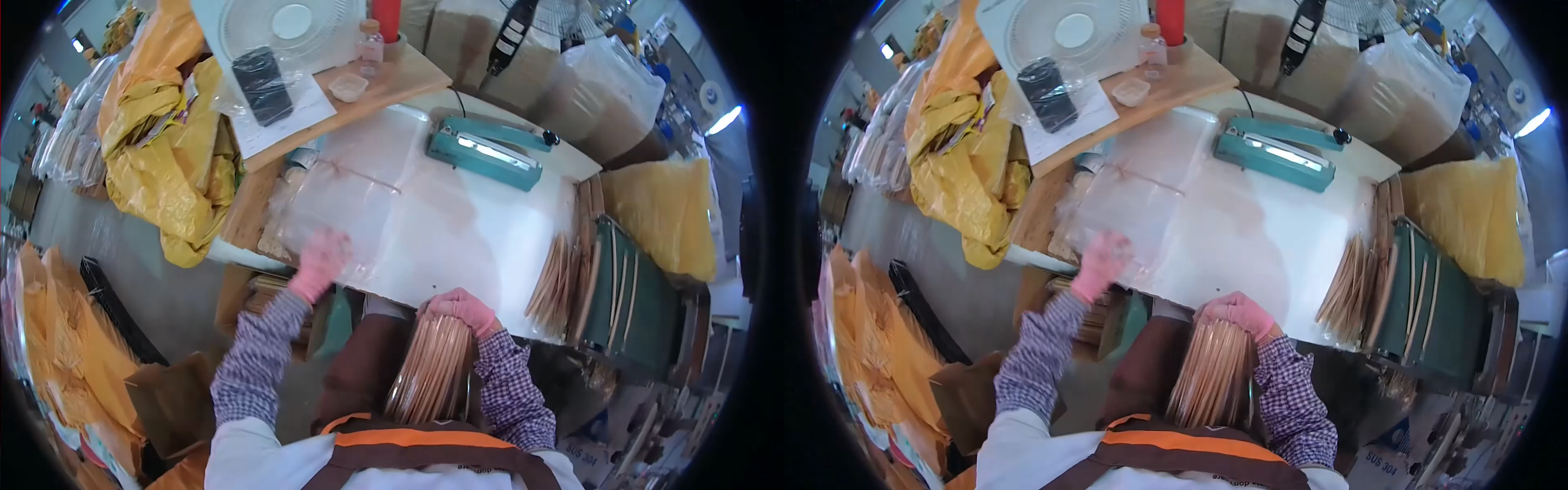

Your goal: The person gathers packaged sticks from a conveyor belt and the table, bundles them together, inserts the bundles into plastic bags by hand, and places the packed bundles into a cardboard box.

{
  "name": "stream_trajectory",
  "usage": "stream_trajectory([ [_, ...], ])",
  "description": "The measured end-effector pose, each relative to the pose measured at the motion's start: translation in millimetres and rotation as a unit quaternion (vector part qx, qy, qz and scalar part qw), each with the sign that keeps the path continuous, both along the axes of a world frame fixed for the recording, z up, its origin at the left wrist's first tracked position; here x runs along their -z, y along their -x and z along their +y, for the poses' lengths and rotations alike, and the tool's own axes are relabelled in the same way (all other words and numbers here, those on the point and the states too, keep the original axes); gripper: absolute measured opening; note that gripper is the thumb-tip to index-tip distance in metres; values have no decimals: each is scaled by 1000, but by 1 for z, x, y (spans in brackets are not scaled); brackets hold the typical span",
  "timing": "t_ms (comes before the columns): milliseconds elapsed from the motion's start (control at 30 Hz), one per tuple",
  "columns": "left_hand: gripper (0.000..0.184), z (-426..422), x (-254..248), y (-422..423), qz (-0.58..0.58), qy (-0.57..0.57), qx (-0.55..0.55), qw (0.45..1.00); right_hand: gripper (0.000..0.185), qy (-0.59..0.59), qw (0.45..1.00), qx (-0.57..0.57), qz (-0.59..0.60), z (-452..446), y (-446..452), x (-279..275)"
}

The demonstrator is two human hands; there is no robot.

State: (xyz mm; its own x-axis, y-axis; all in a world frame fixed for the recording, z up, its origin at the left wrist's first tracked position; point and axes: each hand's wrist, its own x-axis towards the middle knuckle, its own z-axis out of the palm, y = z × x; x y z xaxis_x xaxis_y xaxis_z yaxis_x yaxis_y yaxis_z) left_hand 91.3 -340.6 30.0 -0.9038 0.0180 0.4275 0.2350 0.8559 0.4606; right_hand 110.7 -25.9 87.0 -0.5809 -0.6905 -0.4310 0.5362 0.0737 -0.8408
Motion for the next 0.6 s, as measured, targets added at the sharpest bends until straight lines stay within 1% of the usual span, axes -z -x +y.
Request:
stream_trajectory([
  [33, 11, -15, -5, 22, -12, 30, 55, 998, 22, 0, 1000, 5, -22, 1, 2, 0],
  [67, 10, -27, -10, 41, -22, 60, 110, 992, 23, 16, 1000, 5, -18, 3, 3, 3],
  [133, 10, -43, 2, 68, -122, -20, 184, 975, 24, 49, 999, 8, -10, 8, 4, 7],
  [167, 10, -44, 11, 76, -174, -59, 220, 958, 26, 25, 1000, 13, 8, 8, 5, 6],
  [200, 9, -27, 2, 71, -169, -122, 249, 946, 27, 1, 1000, 20, 24, 8, 6, 3],
  [233, 9, 6, -20, 54, -164, -185, 279, 928, 28, -24, 999, 30, 39, 8, 7, 0],
  [267, 8, 37, -40, 34, -161, -248, 307, 904, 28, -14, 997, 30, 69, 8, 8, 2],
  [300, 6, 61, -54, 16, -68, -114, 317, 939, 29, -6, 995, 30, 100, 8, 9, 7],
  [333, 6, 84, -64, -1, -85, -130, 302, 940, 28, -35, 993, 25, 106, 7, 10, 11],
  [367, 6, 103, -47, -14, -88, -147, 284, 943, 28, -63, 992, 19, 111, 6, 11, 16],
  [433, 10, 135, -33, -40, -60, -172, 207, 961, 24, -183, 980, -6, 72, 0, 17, 20],
  [467, 7, 143, -28, -43, -27, -180, 162, 970, 25, -138, 990, 18, -31, 0, 14, 15],
  [500, 6, 144, -25, -41, -105, -402, 111, 903, 25, -119, 992, 30, -11, 6, 12, 13],
  [533, 7, 140, -23, -37, -179, -597, 51, 780, 25, -101, 994, 40, 9, 11, 9, 11],
  [567, 8, 135, -20, -36, -243, -755, -16, 608, 25, -84, 995, 46, 29, 17, 5, 10],
  [600, 8, 128, -17, -34, -207, -656, -20, 726, 25, -73, 990, 35, 114, 31, 1, 17],
])
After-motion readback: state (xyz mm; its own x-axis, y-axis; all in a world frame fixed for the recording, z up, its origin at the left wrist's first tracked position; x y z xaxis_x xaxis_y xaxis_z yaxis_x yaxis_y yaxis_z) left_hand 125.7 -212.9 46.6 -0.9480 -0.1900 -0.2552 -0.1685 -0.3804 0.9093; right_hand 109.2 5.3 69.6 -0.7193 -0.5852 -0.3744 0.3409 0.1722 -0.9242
